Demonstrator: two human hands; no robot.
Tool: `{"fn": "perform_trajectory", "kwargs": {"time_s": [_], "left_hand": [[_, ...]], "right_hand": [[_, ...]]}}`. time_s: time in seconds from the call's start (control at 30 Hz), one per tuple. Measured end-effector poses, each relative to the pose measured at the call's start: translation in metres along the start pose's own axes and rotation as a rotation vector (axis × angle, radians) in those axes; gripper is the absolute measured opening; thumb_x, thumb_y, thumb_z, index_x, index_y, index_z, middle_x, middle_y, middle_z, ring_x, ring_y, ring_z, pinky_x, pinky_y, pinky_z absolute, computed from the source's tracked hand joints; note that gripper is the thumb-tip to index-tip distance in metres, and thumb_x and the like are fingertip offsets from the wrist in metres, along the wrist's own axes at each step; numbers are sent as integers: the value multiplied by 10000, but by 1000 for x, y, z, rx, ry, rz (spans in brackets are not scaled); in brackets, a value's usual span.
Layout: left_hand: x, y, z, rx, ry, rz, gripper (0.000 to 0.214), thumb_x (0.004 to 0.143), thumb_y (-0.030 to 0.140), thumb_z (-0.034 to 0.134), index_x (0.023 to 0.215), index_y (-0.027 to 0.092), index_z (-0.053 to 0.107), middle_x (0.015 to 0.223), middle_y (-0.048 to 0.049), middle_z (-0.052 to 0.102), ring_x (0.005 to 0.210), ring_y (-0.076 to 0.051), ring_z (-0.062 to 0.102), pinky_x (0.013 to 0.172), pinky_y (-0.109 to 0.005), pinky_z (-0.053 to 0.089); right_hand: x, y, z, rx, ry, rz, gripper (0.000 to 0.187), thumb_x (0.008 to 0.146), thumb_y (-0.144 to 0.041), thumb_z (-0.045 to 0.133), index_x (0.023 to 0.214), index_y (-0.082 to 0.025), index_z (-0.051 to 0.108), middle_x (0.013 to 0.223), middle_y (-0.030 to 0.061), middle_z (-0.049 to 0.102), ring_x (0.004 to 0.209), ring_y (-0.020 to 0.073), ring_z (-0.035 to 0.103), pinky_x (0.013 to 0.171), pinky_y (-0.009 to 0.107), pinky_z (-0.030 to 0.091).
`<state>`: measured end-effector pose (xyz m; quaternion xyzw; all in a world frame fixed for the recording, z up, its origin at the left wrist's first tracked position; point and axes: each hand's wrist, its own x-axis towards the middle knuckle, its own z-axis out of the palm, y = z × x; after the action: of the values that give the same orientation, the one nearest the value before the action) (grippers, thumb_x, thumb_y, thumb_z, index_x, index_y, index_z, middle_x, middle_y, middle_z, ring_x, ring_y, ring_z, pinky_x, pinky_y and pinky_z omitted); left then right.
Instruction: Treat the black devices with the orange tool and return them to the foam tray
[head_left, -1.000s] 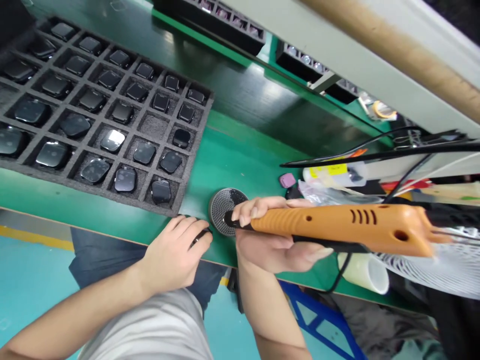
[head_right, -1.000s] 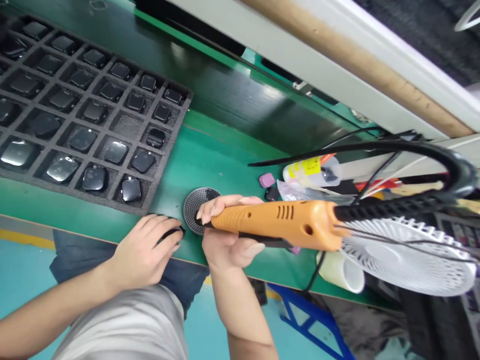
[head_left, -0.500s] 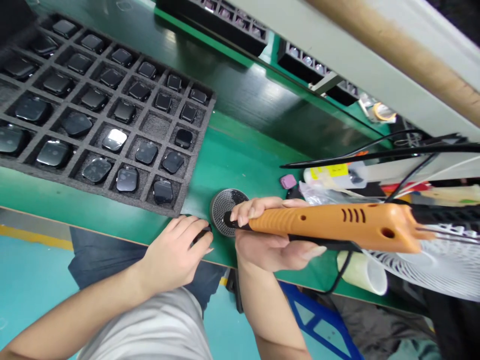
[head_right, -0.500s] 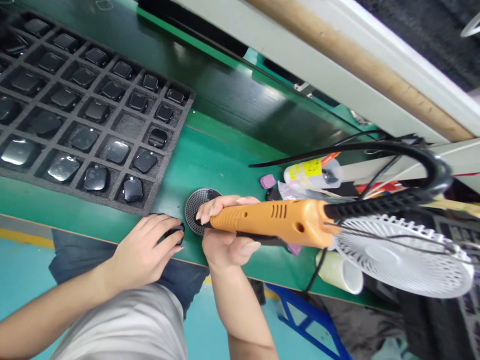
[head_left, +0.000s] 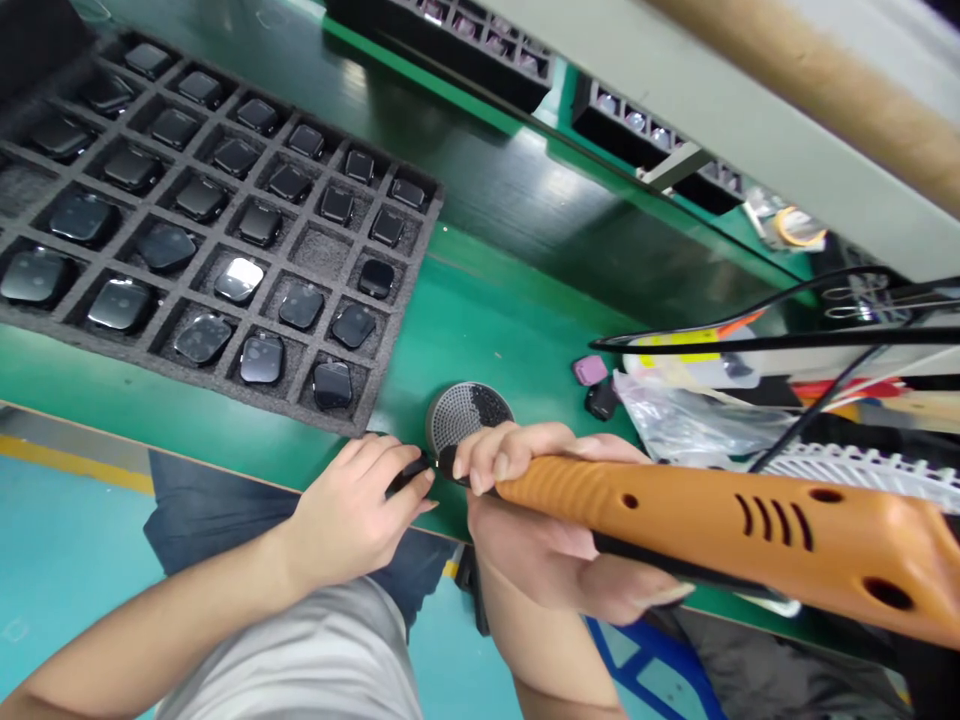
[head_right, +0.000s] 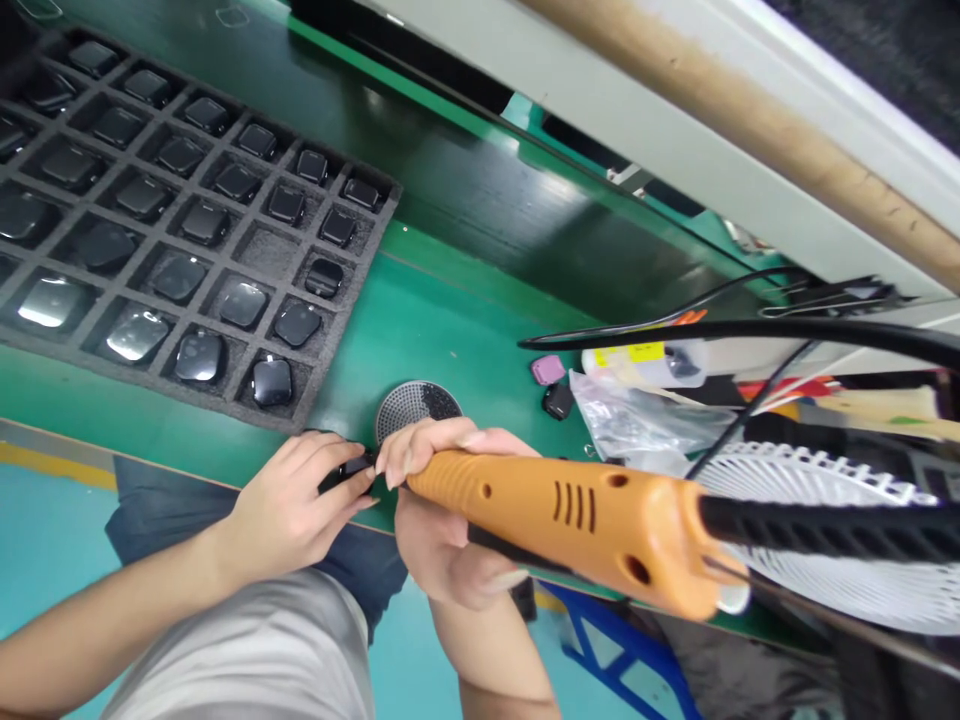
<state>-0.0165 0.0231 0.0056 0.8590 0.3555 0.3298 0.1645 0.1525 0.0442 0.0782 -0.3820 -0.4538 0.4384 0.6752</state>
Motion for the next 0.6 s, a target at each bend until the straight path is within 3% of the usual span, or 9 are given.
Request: {"fn": "perform_trajectory", "kwargs": {"time_s": [0.6], "left_hand": [[-1,3,1,-13,-6,-33,201,1064,247,707,1235,157,761,1245,-146,747,1142,-306,667,940,-457,581]], "right_hand": [[-6,5,0,-58,-54,15,528,914,-818,670,1191,-374,730,830,-24,697,632,183,655,563,383,550]]}}
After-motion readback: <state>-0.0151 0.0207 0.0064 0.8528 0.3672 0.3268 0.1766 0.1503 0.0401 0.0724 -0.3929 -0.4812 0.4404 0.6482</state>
